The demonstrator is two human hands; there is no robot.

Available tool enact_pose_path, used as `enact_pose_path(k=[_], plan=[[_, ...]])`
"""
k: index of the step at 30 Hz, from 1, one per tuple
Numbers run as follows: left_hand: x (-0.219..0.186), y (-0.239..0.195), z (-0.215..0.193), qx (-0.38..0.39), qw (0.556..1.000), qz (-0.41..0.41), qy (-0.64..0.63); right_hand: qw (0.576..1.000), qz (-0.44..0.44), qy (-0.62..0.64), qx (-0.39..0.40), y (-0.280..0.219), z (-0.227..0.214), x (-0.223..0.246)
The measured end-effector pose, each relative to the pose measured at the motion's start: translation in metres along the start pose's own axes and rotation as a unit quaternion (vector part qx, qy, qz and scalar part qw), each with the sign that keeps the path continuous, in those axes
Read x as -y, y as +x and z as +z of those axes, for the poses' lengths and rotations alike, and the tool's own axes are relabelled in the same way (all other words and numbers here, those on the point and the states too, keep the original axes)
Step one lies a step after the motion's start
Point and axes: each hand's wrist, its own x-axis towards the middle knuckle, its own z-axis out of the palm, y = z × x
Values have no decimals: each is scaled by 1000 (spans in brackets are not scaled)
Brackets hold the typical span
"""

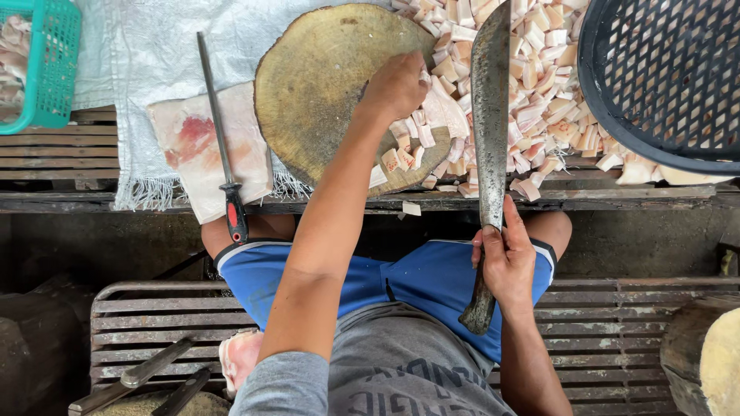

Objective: The person chops slabs of pig skin into small rectangular pieces by hand using a large knife on a round wooden cutting board.

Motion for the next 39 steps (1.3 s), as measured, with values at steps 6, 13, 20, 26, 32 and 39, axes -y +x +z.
enact_pose_path(k=[6,13,20,26,32,39], plan=[[-8,-51,-58,-48,973,5,-226,998,-66,-5,24,-10,1,3],[52,-123,-78,-98,830,-187,-516,991,-66,-96,59,-29,16,3],[91,-225,-11,-118,802,-276,-517,975,-10,-204,89,-33,42,11],[93,-258,5,-196,824,-239,-475,951,-193,-233,70,-35,37,33],[89,-260,14,-204,818,-232,-486,870,-404,-280,43,-39,63,27],[91,-265,27,-228,826,-239,-456,844,-216,-455,181,-31,74,-7]])
